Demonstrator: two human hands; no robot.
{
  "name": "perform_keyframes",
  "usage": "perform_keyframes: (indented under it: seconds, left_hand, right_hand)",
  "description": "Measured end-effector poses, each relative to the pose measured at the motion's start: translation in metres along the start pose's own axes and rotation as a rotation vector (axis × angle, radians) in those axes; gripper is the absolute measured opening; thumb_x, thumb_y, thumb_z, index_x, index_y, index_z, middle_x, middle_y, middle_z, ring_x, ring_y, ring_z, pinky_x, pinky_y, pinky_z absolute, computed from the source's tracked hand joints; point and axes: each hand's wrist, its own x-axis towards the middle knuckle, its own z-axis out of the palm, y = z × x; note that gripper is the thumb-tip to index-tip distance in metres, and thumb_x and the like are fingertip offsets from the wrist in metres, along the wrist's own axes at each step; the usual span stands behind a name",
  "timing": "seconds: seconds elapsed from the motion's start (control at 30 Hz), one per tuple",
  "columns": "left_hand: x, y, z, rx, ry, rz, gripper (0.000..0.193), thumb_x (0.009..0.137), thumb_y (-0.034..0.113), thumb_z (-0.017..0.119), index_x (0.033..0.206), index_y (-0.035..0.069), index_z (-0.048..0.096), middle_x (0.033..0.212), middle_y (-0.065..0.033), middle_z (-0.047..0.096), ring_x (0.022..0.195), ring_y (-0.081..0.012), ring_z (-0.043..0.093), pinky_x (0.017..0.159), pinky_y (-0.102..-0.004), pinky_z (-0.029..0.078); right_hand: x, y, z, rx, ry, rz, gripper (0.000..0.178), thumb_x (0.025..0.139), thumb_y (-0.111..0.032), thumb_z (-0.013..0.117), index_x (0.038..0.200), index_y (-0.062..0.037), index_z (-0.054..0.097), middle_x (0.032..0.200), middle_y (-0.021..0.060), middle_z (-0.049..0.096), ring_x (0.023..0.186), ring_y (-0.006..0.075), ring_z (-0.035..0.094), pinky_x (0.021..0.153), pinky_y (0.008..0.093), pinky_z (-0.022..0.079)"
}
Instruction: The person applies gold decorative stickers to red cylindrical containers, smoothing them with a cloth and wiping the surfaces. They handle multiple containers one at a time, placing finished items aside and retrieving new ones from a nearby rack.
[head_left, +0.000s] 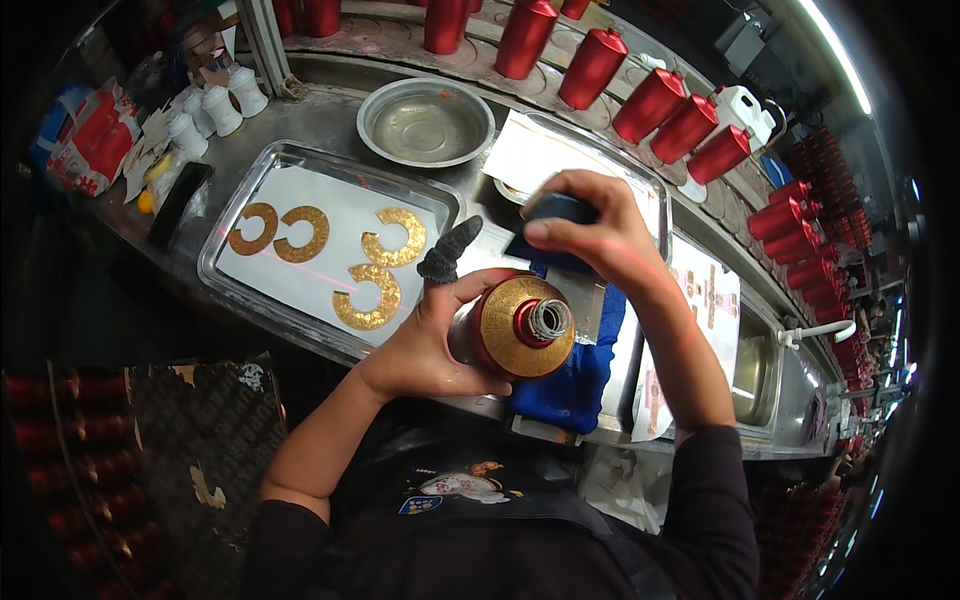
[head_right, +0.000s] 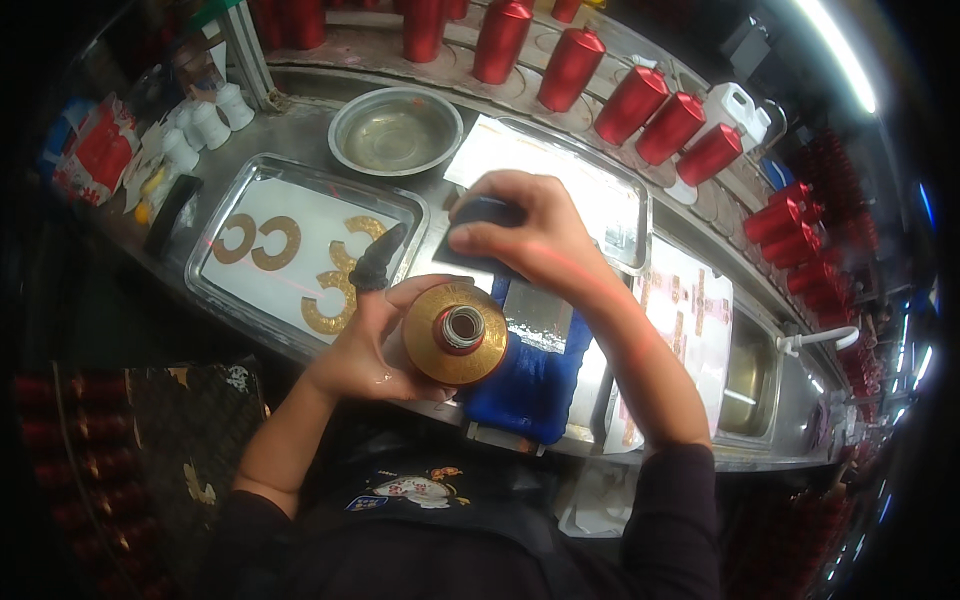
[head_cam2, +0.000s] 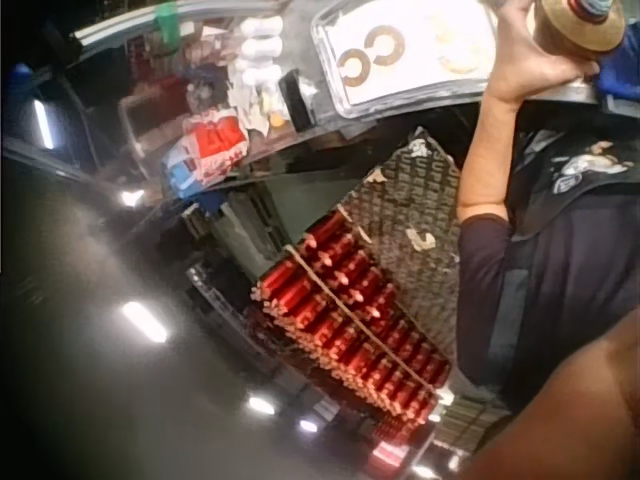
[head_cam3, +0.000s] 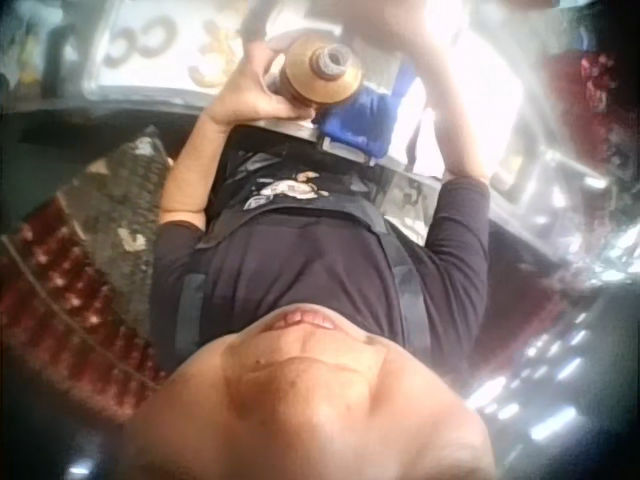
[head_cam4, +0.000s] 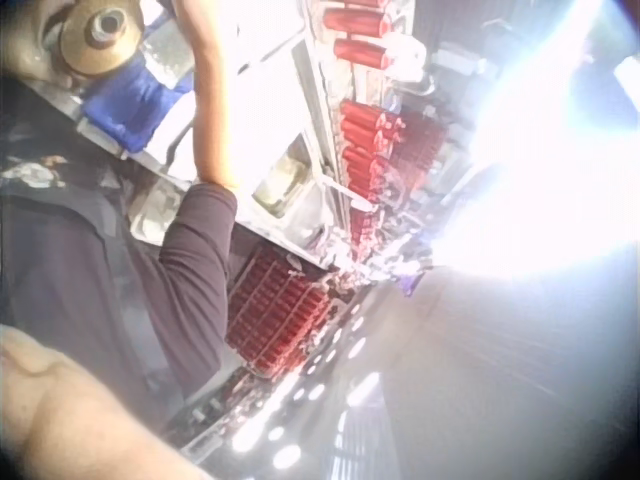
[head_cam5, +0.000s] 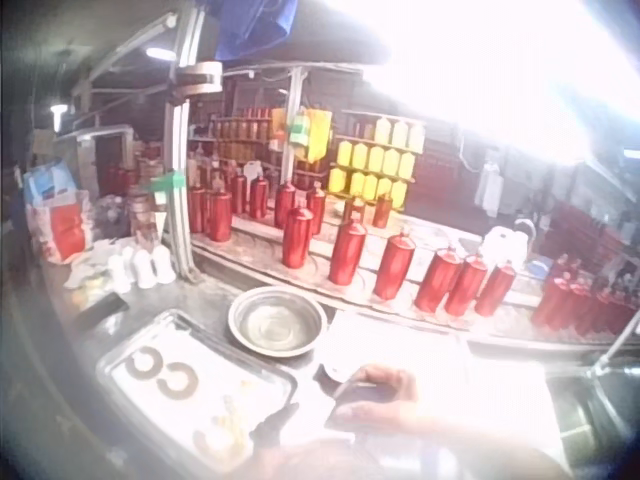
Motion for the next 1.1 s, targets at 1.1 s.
perform_keyframes:
  seconds: [1.1]
  left_hand:
    - [0.023, 0.040, 0.052, 0.058, 0.580, 0.137, 0.081, 0.082, 0.024, 0.085, 0.139, 0.003, 0.031, 0.127, -0.0178, 0.056, 0.112, -0.0255, 0.063, 0.096, -0.0391, 0.054]
  right_hand:
    - [-0.200, 0.009, 0.010, 0.422, 0.635, 0.261, 0.021, 0.082, -0.008, 0.072, 0.101, -0.0006, 0.069, 0.084, 0.0008, 0.064, 0.077, 0.0078, 0.059, 0.072, 0.0241, 0.048]
